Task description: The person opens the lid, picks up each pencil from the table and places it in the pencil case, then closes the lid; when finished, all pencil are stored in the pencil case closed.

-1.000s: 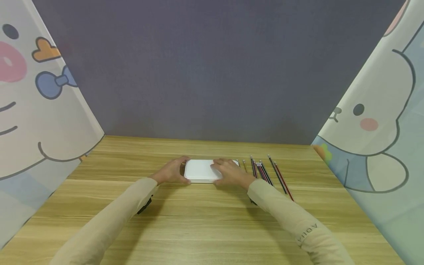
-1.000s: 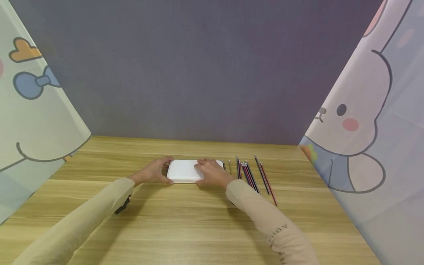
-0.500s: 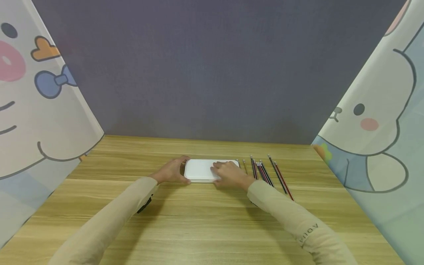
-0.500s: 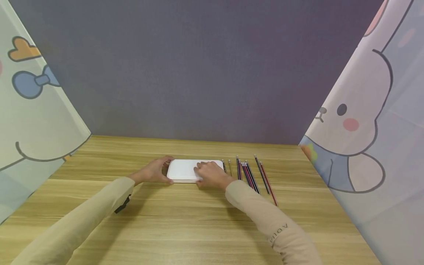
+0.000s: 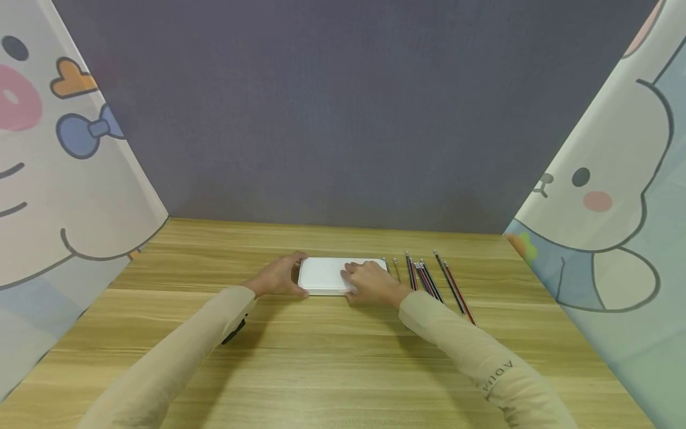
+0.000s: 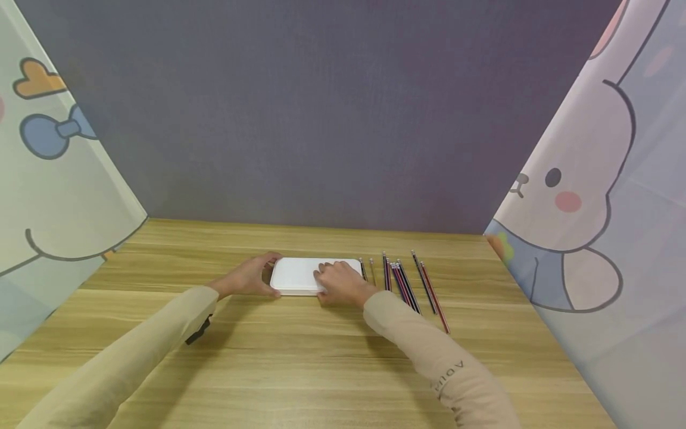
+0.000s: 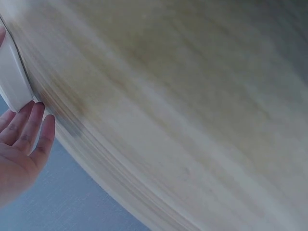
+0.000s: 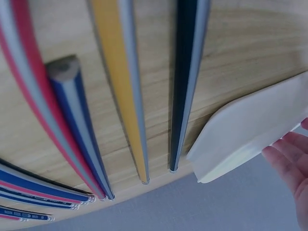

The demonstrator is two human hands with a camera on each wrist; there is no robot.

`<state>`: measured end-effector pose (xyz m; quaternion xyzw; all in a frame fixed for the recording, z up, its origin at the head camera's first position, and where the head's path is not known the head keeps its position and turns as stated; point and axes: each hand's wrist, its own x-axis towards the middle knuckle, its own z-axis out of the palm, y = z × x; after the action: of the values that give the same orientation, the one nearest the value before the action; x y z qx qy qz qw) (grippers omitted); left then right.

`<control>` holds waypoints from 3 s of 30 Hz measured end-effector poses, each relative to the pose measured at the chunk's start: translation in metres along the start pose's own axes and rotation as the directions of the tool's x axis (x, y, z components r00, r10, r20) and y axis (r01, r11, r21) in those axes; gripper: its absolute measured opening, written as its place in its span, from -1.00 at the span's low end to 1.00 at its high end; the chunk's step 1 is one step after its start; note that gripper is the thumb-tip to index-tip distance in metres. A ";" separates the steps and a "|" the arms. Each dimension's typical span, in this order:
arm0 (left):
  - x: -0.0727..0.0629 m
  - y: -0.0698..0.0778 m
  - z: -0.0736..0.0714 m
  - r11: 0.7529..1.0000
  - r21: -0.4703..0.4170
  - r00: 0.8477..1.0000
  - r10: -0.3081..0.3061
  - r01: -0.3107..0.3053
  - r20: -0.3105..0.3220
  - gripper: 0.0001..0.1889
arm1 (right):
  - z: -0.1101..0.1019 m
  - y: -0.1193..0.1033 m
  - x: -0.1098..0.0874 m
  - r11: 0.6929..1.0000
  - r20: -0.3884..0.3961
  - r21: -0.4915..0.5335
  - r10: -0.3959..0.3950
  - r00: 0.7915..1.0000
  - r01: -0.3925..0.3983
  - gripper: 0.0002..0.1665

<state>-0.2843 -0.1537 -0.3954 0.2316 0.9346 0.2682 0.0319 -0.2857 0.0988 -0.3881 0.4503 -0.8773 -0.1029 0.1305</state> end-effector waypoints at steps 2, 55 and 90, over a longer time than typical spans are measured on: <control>0.000 0.000 0.000 1.000 0.008 1.000 0.002 -0.002 -0.001 -0.09 | -0.001 0.000 0.000 0.998 0.005 0.053 0.031 1.000 -0.031 -0.45; 0.002 0.000 -0.002 1.000 0.018 1.000 -0.004 0.003 0.015 -0.03 | 0.008 0.018 -0.001 0.917 0.113 0.360 0.140 0.984 -0.172 -0.06; 0.002 0.001 -0.001 0.999 0.044 1.000 -0.014 0.013 0.014 -0.05 | 0.005 0.006 -0.013 0.994 -0.204 0.035 -0.095 0.974 0.104 -0.63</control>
<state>-0.2864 -0.1530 -0.3938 0.2278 0.9416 0.2456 0.0354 -0.2852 0.1131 -0.3928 0.5046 -0.8380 -0.0433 0.2032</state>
